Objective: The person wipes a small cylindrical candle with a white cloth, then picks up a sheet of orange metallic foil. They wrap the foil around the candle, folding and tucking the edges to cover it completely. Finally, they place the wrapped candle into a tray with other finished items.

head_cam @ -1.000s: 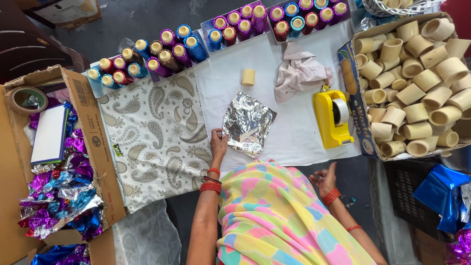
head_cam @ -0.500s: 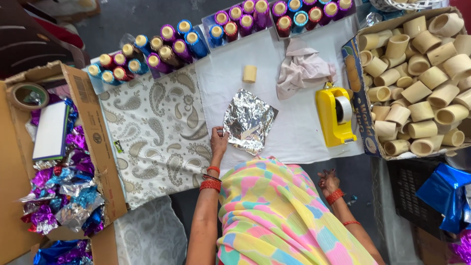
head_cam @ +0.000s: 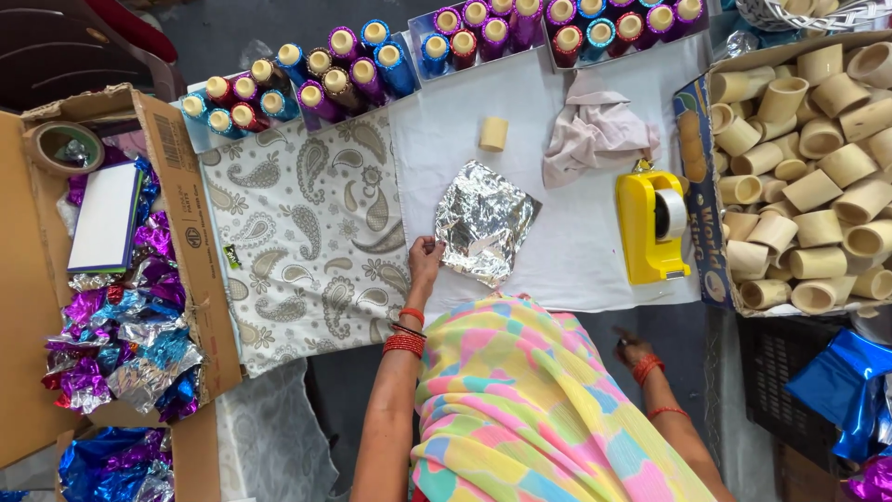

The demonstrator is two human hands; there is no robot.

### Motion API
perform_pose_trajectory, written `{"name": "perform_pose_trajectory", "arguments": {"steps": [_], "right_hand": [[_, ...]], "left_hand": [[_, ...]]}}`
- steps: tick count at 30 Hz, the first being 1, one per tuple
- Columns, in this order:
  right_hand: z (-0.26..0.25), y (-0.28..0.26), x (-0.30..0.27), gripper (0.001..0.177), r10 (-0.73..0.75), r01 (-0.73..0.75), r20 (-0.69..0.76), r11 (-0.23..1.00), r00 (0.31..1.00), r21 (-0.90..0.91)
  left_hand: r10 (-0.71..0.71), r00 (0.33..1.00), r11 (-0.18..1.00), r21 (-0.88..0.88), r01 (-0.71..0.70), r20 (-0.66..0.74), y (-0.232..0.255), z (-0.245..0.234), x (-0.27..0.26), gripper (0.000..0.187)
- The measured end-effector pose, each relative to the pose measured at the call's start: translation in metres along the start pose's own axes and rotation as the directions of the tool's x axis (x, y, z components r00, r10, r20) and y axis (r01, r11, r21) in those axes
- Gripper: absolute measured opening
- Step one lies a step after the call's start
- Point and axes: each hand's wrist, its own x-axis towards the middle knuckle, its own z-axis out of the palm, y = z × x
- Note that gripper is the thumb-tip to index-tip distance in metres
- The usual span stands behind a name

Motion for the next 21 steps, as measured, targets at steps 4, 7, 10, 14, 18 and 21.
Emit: {"name": "perform_pose_trajectory", "arguments": {"steps": [4,7,10,14,18,21], "right_hand": [[0.017,-0.06,-0.005,0.078,-0.197,0.251,-0.291,0.955,0.936,0.158],[0.025,-0.09,-0.012,0.073,-0.147,0.411,-0.567,0.833,0.81,0.371],[0.015,-0.07,0.02,0.047,-0.207,0.376,-0.58,0.908,0.788,0.187],[0.034,-0.066,-0.009,0.023,-0.238,0.188,-0.169,0.946,0.957,-0.264],[0.088,-0.137,-0.127,0.021,-0.312,0.353,0.223,0.466,0.924,-0.811],[0.118,-0.19,-0.172,0.011,-0.78,0.598,0.323,0.08,0.536,-0.798]], "left_hand": [[-0.152,0.986,0.943,-0.288,0.164,0.064,0.007,0.005,-0.012,0.017],[-0.229,0.967,0.804,-0.539,0.251,0.109,-0.001,0.015,-0.023,0.019],[-0.215,0.96,0.741,-0.611,0.279,0.178,-0.017,0.03,-0.022,0.02],[-0.283,0.938,0.715,-0.609,0.345,0.199,-0.018,0.041,-0.031,0.022],[-0.28,0.947,0.772,-0.549,0.321,0.158,-0.014,0.046,-0.038,0.028],[-0.267,0.957,0.787,-0.546,0.287,0.117,-0.018,0.052,-0.041,0.033]]}}
